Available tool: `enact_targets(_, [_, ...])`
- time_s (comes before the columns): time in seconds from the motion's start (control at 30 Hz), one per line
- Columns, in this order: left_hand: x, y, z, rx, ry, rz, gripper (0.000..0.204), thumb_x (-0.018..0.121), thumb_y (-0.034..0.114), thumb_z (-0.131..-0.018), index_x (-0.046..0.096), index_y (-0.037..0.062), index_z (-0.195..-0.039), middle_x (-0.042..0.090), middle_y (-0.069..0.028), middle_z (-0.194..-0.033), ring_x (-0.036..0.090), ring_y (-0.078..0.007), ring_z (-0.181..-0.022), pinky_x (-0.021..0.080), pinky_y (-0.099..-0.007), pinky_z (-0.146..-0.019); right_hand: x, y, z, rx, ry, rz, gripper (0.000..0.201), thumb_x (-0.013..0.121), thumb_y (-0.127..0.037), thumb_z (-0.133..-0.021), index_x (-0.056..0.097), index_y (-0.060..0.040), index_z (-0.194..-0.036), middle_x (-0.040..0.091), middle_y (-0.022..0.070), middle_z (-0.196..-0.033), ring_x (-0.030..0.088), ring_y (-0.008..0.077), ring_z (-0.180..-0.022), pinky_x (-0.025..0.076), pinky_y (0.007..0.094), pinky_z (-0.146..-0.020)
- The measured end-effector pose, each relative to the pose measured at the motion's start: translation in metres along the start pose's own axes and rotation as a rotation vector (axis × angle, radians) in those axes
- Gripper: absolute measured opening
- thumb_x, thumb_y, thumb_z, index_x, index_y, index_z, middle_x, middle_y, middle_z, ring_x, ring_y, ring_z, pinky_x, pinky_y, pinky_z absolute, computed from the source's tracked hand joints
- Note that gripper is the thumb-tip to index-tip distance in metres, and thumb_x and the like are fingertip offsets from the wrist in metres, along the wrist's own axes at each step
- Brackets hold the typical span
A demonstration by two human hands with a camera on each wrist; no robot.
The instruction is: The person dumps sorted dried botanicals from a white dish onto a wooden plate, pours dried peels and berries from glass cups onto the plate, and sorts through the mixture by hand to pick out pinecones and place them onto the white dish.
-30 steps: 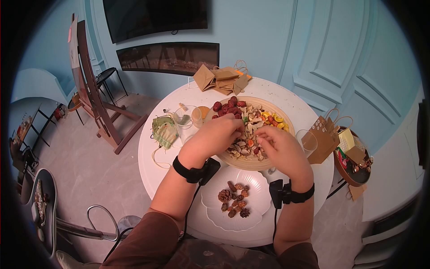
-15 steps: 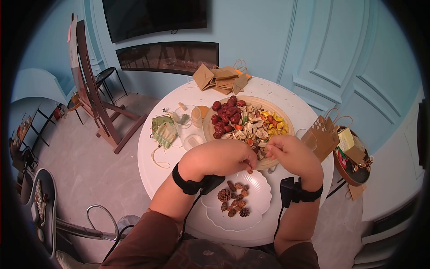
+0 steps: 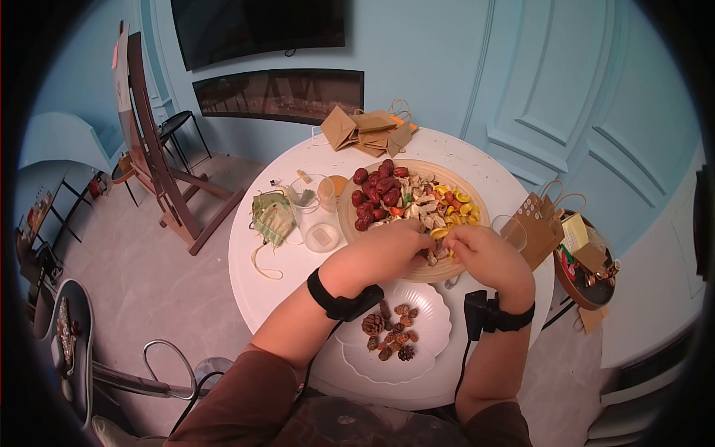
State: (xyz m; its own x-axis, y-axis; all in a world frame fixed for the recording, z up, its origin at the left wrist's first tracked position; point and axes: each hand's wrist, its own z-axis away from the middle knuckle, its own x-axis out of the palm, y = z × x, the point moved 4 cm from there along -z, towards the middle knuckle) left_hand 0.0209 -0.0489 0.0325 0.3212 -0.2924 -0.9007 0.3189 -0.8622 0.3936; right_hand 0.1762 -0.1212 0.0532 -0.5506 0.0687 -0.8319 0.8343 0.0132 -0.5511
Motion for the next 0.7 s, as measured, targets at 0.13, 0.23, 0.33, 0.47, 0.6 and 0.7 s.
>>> enact_targets(0.13, [-0.003,0.005,-0.001,-0.077,-0.014,-0.033,0.038,0.07,0.019,-0.084,0.065,0.0131,-0.121,0.059,-0.0115,-0.102,0.063,-0.0307,-0.099,0.051,-0.0414,-0.083,0.004,0.007,-0.004,-0.001,0.008,-0.058,0.021,0.051,-0.015,-0.096,0.065,-0.0004,-0.1,0.067,0.0194,-0.091,0.065,0.035,-0.087,0.05,0.0416,-0.077])
enact_targets(0.23, [-0.002,0.001,-0.002,-0.123,-0.02,-0.064,0.044,0.071,0.02,-0.083,0.062,0.0121,-0.125,0.059,-0.0116,-0.104,0.062,-0.0307,-0.101,0.051,-0.0414,-0.084,0.004,0.009,-0.005,-0.017,0.037,-0.085,0.02,0.051,-0.014,-0.096,0.064,-0.0005,-0.103,0.067,0.0196,-0.094,0.065,0.0352,-0.089,0.05,0.0414,-0.078])
enact_targets(0.33, [0.002,-0.003,-0.002,-0.125,0.026,-0.083,0.047,0.071,0.02,-0.083,0.06,0.0102,-0.128,0.06,-0.0119,-0.106,0.062,-0.0314,-0.102,0.051,-0.041,-0.084,0.001,0.006,-0.004,-0.025,0.062,-0.078,0.019,0.052,-0.013,-0.095,0.064,-0.0005,-0.103,0.067,0.0196,-0.096,0.064,0.0355,-0.09,0.05,0.0417,-0.079])
enact_targets(0.47, [-0.003,0.0,-0.001,-0.13,0.041,-0.071,0.045,0.071,0.018,-0.082,0.059,0.0083,-0.124,0.061,-0.0121,-0.107,0.062,-0.0317,-0.103,0.051,-0.0411,-0.084,0.006,0.012,-0.008,-0.013,0.034,-0.067,0.019,0.052,-0.013,-0.095,0.063,-0.0003,-0.102,0.067,0.0194,-0.095,0.064,0.0363,-0.091,0.05,0.042,-0.08])
enact_targets(0.6, [-0.007,0.001,-0.003,-0.054,0.045,0.011,0.038,0.07,0.016,-0.082,0.061,0.0082,-0.117,0.062,-0.0122,-0.104,0.062,-0.0312,-0.101,0.05,-0.0417,-0.084,0.012,0.008,-0.011,-0.079,-0.029,-0.103,0.018,0.052,-0.011,-0.094,0.061,-0.0001,-0.105,0.066,0.0187,-0.093,0.063,0.0369,-0.089,0.05,0.0419,-0.08])
enact_targets(0.7, [-0.003,0.001,-0.003,-0.051,-0.066,-0.014,0.033,0.07,0.015,-0.081,0.062,0.0088,-0.112,0.063,-0.0123,-0.098,0.063,-0.0312,-0.097,0.05,-0.042,-0.083,0.012,0.001,-0.011,-0.131,-0.025,-0.158,0.018,0.05,-0.009,-0.095,0.06,-0.0002,-0.107,0.066,0.0183,-0.093,0.064,0.0349,-0.088,0.05,0.041,-0.079])
